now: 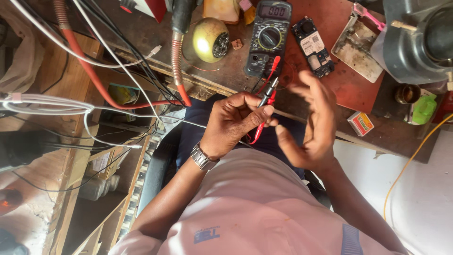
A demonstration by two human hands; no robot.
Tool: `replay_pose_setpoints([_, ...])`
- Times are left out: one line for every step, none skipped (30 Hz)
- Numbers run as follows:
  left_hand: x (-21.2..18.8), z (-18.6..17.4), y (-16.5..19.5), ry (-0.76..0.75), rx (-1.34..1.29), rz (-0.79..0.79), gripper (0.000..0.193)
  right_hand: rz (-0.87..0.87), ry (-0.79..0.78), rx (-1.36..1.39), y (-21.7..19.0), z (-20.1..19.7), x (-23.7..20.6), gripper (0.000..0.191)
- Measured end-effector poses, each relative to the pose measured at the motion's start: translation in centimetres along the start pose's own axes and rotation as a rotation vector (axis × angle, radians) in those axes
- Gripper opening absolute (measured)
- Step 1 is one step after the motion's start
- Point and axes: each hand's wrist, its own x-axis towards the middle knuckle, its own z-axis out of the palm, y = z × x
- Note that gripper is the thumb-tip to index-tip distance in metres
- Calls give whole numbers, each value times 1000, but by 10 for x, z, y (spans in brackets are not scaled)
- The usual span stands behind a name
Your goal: The person uses a multimeter to test a small electronic circuit board. They adjust the multimeter dial, then place the red and black probes on different points of the board to measure electrical values. The person moves the probes to multiple test points across the board while observing the multimeter display.
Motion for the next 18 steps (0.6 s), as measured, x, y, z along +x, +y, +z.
replay_pose_setpoints([1, 0, -2, 5, 12, -11, 14, 56, 10, 102, -2, 0, 2, 66])
replay_pose_setpoints([0, -1, -2, 11, 26, -22, 14, 112, 21, 205, -2, 1, 4, 64])
replay_pose_setpoints([0, -1, -3, 19, 40, -33, 14, 168, 31, 311, 0, 1, 5, 62])
replay_pose_setpoints([-1, -2, -4, 17, 61, -38, 14, 228, 44, 341, 2, 1, 5, 56])
replay_pose_setpoints([-3, -2, -4, 15, 82, -41, 14, 288, 57, 371, 6, 0, 6, 50])
replay_pose_setpoints([-4, -2, -5, 14, 103, -44, 14, 347, 69, 403, 10, 0, 6, 45])
replay_pose_setpoints([-5, -2, -5, 16, 106, -46, 15, 376, 70, 426, 14, 0, 5, 39])
replay_pose_setpoints([-5, -2, -5, 19, 109, -47, 15, 405, 70, 449, 17, 0, 5, 33])
replay_pose_setpoints([-6, -2, -5, 23, 112, -49, 16, 434, 69, 473, 20, 0, 4, 27])
replay_pose_setpoints([-7, -3, -4, 24, 132, -61, 16, 440, 65, 480, 22, 0, 3, 26])
replay_pose_setpoints([-7, -3, -4, 25, 152, -74, 16, 447, 62, 486, 23, 0, 3, 24])
replay_pose_setpoints([-7, -3, -3, 28, 170, -85, 16, 454, 57, 492, 23, 0, 3, 23])
replay_pose_setpoints([-7, -2, -4, 23, 130, -74, 16, 454, 59, 497, 24, 0, 4, 20])
replay_pose_setpoints([-7, 0, -4, 18, 91, -63, 17, 455, 61, 502, 25, -1, 5, 18])
replay_pose_setpoints([-7, 1, -4, 13, 52, -52, 17, 457, 64, 508, 25, -1, 7, 15])
replay_pose_setpoints([-7, 1, -3, 23, 96, -73, 16, 457, 69, 512, 25, -1, 7, 15])
replay_pose_setpoints([-7, 0, -3, 31, 140, -93, 16, 456, 75, 516, 25, -2, 8, 14])
replay_pose_setpoints([-7, 0, -2, 38, 184, -114, 15, 456, 82, 519, 25, -2, 9, 14])
